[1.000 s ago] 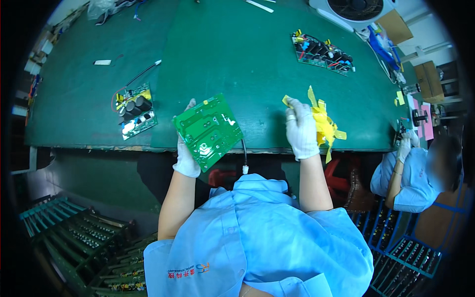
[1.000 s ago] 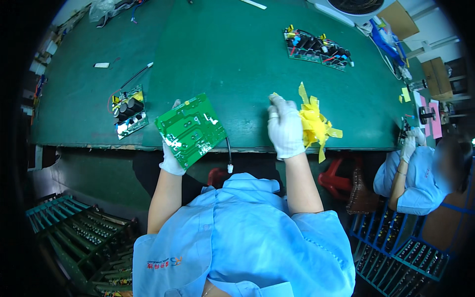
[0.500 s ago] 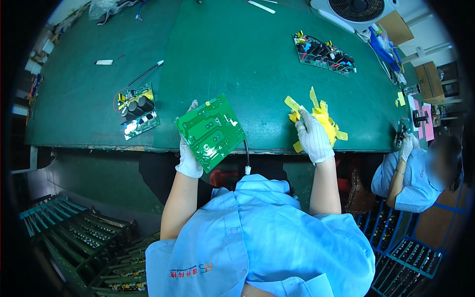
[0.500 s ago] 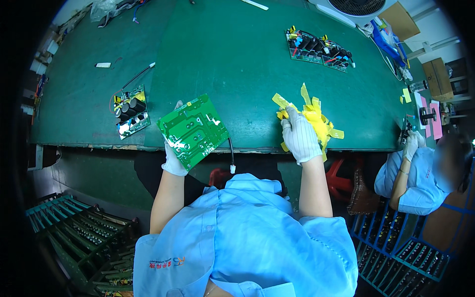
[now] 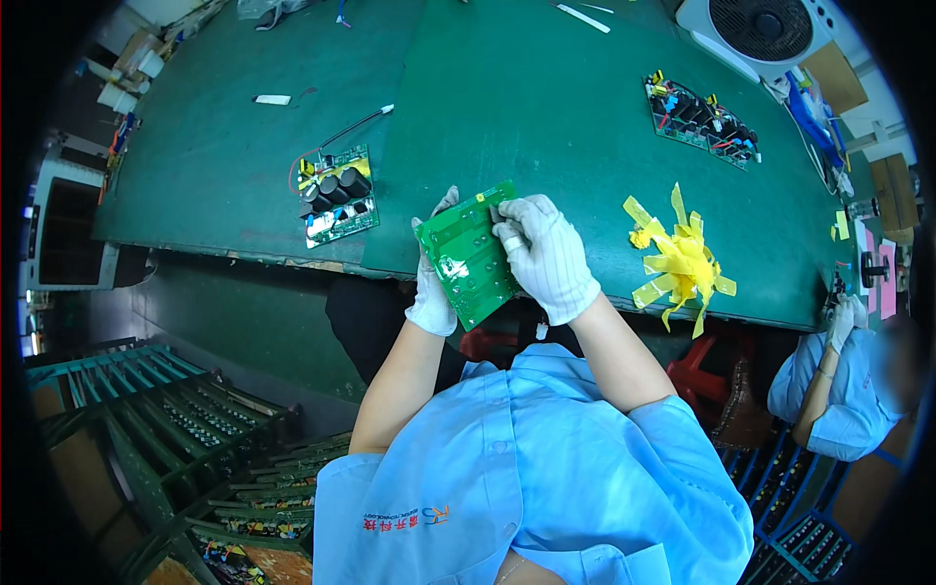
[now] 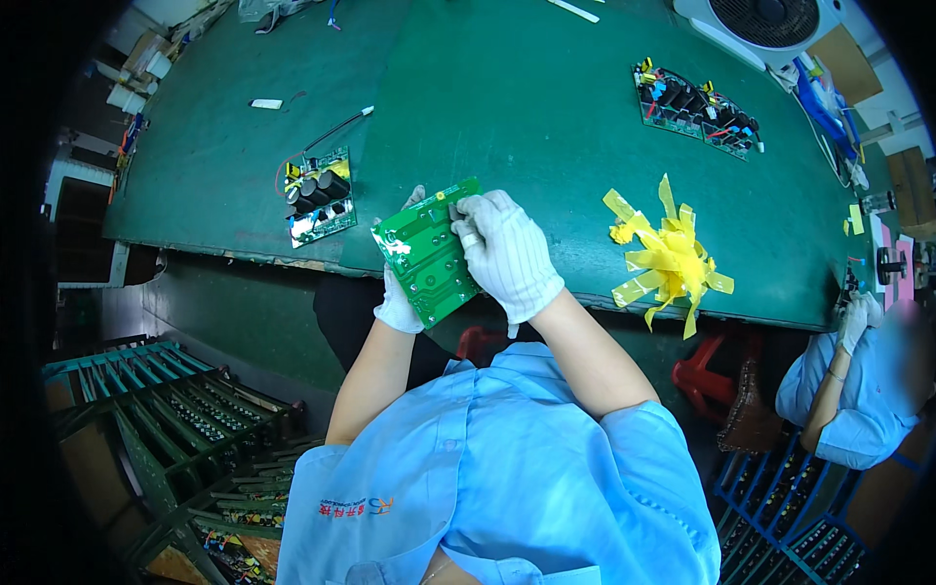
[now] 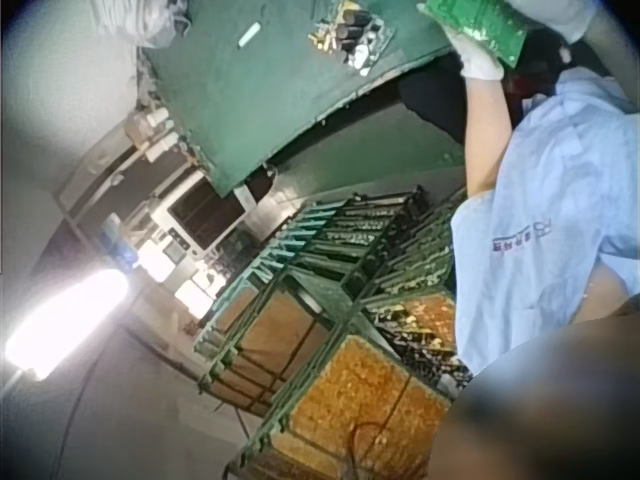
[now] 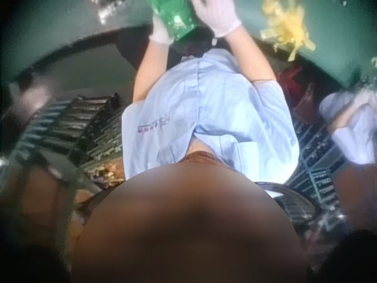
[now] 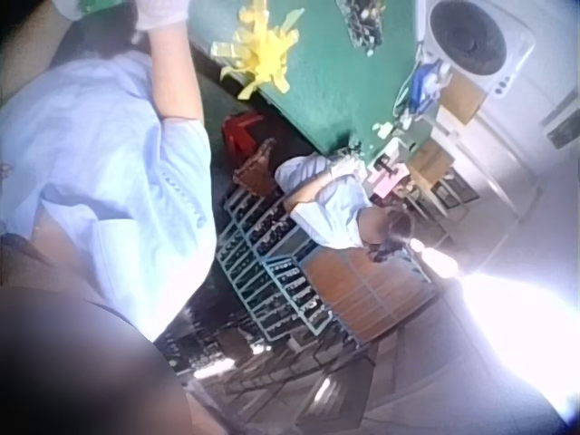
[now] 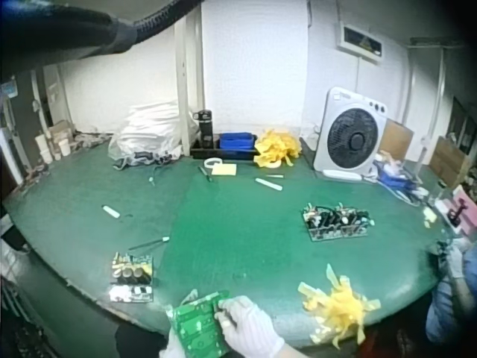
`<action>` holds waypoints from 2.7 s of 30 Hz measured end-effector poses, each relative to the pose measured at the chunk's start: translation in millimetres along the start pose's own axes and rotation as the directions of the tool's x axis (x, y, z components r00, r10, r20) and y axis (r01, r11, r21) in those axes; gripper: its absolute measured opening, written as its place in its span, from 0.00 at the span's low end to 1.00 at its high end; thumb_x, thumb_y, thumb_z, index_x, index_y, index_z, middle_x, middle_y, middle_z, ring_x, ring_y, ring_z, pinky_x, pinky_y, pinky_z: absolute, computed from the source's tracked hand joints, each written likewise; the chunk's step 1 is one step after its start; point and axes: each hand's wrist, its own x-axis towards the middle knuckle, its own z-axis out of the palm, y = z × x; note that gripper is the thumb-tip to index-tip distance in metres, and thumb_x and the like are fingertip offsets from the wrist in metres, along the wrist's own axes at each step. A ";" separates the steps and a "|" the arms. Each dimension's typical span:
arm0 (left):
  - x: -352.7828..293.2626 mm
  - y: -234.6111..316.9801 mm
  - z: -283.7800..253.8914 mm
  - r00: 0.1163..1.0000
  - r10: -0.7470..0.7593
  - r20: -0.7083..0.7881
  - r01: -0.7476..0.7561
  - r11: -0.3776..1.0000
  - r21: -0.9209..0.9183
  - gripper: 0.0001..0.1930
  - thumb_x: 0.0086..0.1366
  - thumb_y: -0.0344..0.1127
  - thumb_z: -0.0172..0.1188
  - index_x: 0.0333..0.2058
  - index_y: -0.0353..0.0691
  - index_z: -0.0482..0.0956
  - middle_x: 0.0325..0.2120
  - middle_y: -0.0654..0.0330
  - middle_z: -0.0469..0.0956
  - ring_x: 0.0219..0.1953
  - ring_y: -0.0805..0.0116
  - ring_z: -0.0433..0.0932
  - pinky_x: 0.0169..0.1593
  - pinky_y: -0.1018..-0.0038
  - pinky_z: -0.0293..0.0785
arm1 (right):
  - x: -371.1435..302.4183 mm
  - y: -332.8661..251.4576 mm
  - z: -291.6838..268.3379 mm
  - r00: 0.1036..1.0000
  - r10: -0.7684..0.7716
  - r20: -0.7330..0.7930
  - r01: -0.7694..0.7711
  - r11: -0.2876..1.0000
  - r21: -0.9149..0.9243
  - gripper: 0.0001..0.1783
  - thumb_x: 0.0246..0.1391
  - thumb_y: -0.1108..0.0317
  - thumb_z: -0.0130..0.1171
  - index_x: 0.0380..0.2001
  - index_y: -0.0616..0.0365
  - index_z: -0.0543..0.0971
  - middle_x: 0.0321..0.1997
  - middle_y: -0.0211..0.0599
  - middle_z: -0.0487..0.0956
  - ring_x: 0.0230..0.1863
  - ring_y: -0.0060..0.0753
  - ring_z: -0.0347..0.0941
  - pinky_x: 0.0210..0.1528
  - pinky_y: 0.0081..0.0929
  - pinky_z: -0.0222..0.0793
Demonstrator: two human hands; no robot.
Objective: Assembling and inspecting electronic components on printed circuit boards.
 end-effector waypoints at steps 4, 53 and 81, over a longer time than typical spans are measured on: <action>-1.3 1.9 1.6 1.000 0.009 -0.015 -0.009 1.000 -0.008 0.36 0.70 0.68 0.34 0.69 0.56 0.54 0.66 0.55 0.61 0.65 0.52 0.65 0.63 0.48 0.67 | 5.0 -2.8 7.0 0.999 -0.037 -0.008 0.037 0.999 -0.018 0.09 0.52 0.71 0.61 0.38 0.59 0.79 0.36 0.44 0.79 0.37 0.49 0.77 0.39 0.39 0.74; 0.2 0.2 1.9 0.999 0.040 -0.016 -0.038 0.993 0.113 0.36 0.70 0.69 0.34 0.69 0.56 0.52 0.65 0.53 0.63 0.64 0.53 0.66 0.62 0.50 0.70 | 5.9 11.6 14.8 0.999 -0.040 -0.004 0.040 0.991 0.125 0.15 0.57 0.72 0.54 0.48 0.55 0.77 0.38 0.46 0.76 0.39 0.51 0.75 0.40 0.41 0.73; -12.0 -0.7 5.3 0.999 0.007 0.039 -0.006 1.000 -0.031 0.30 0.74 0.57 0.38 0.68 0.51 0.56 0.61 0.54 0.67 0.60 0.55 0.70 0.58 0.53 0.73 | -88.9 73.3 -113.3 0.898 0.438 -0.040 -0.392 0.756 -0.525 0.17 0.59 0.72 0.53 0.51 0.61 0.76 0.40 0.55 0.78 0.41 0.57 0.76 0.44 0.45 0.72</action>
